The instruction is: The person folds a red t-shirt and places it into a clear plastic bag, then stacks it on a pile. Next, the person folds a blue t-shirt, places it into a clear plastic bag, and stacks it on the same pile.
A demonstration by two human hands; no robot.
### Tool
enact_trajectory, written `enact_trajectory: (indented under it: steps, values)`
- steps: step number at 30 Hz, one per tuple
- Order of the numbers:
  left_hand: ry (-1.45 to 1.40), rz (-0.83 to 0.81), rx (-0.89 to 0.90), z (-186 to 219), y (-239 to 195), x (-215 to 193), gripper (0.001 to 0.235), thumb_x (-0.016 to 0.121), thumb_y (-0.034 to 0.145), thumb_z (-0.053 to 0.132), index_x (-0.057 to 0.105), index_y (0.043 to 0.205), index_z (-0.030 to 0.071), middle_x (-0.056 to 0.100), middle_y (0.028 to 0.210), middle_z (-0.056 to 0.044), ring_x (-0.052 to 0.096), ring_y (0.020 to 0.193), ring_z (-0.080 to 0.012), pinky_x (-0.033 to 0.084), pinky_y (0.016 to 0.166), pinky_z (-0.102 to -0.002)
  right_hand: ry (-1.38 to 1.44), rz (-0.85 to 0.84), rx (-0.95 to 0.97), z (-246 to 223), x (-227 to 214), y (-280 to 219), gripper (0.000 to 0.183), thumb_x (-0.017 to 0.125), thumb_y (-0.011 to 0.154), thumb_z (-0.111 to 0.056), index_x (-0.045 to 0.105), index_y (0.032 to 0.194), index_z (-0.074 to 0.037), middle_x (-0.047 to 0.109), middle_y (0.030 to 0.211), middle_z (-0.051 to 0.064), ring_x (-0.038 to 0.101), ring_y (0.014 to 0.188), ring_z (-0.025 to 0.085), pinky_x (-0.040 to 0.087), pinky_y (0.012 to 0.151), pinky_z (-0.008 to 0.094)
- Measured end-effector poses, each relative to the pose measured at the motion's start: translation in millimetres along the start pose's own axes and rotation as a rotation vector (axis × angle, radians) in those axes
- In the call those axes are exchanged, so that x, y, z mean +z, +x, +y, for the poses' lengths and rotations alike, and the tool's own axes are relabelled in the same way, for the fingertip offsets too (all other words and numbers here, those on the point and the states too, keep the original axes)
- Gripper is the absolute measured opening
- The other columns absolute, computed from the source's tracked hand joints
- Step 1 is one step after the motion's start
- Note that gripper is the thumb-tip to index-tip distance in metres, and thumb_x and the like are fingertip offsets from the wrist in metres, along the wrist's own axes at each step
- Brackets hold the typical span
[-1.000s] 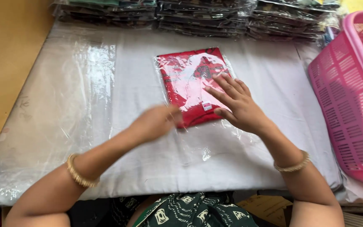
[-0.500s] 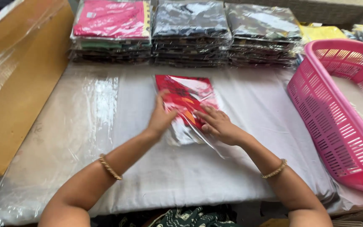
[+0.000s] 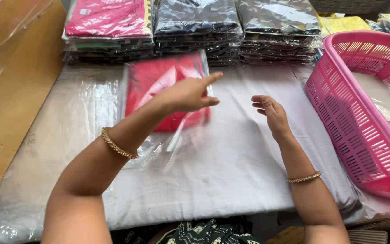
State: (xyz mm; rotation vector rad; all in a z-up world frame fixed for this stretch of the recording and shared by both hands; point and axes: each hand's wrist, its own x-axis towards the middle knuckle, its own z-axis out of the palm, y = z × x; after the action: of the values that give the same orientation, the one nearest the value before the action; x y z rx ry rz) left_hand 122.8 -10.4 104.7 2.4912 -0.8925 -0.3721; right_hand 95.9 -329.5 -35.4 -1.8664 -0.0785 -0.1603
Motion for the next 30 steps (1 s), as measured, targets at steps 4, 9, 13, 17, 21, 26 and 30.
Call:
enact_trajectory:
  steps: [4,9,13,17,21,26,30]
  values:
    - [-0.077,0.132,0.063,-45.9,-8.5,18.0,0.07,0.059,0.1,0.042,0.03,0.159,0.02,0.066,0.133,-0.018,0.065,0.118,-0.0315,0.05,0.1,-0.045,0.002,0.062,0.012,7.7,2.8,-0.7,0.048,0.043,0.111,-0.039,0.067,0.128,-0.002,0.07,0.127,0.01,0.066,0.118,0.021,0.051,0.102,0.037]
    - [0.044,0.33,-0.128,-150.5,-58.7,27.7,0.056,0.061,0.098,0.039,0.053,0.148,0.015,0.065,0.134,-0.017,0.062,0.12,-0.0357,0.049,0.102,-0.046,-0.504,-0.352,-0.308,-21.2,33.1,-12.3,0.056,0.075,0.083,-0.016,0.061,0.137,-0.013,0.059,0.144,0.009,0.053,0.13,0.028,0.043,0.108,0.04]
    - [0.168,0.033,-0.262,-212.5,-80.0,87.5,0.055,0.065,0.093,0.033,0.055,0.146,0.022,0.054,0.151,-0.01,0.057,0.134,-0.0307,0.045,0.115,-0.04,-0.609,-0.605,-0.518,-36.7,72.5,-27.0,0.07,0.08,0.077,-0.015,0.056,0.143,-0.013,0.045,0.157,0.012,0.036,0.144,0.035,0.028,0.118,0.05]
    - [0.213,-0.031,-0.082,-193.0,-109.7,103.6,0.068,0.054,0.094,0.011,0.043,0.156,0.036,0.026,0.169,-0.003,0.023,0.152,-0.0368,0.024,0.122,-0.047,-0.823,-0.672,-0.72,-24.2,69.1,-28.8,0.06,0.075,0.083,-0.014,0.061,0.14,-0.024,0.051,0.154,0.0,0.037,0.149,0.026,0.026,0.121,0.049]
    - [0.543,-0.271,-0.057,-105.7,-156.1,59.4,0.089,0.062,0.086,0.001,0.029,0.159,0.041,0.009,0.174,-0.002,0.004,0.156,-0.0317,0.006,0.122,-0.055,-0.842,-0.628,-0.839,-18.0,59.2,-43.3,0.05,0.071,0.087,-0.017,0.064,0.137,-0.024,0.058,0.149,-0.002,0.048,0.143,0.022,0.033,0.12,0.046]
    - [0.28,0.255,0.565,-155.3,-165.7,133.1,0.054,0.068,0.087,0.032,0.06,0.139,0.025,0.051,0.15,-0.008,0.045,0.138,-0.0317,0.039,0.109,-0.046,-0.777,-0.599,-0.947,-32.8,55.7,-68.5,0.039,0.071,0.088,-0.019,0.07,0.127,-0.016,0.067,0.132,0.006,0.059,0.125,0.024,0.047,0.105,0.045]
    - [-0.037,0.278,0.339,-162.6,-158.3,139.7,0.028,0.065,0.089,0.012,0.074,0.115,0.016,0.076,0.113,-0.006,0.07,0.105,-0.0236,0.058,0.086,-0.035,-0.6,-0.583,-0.851,-17.2,55.9,-64.0,0.025,0.07,0.088,-0.016,0.075,0.112,-0.014,0.074,0.113,0.005,0.07,0.107,0.022,0.059,0.091,0.036]
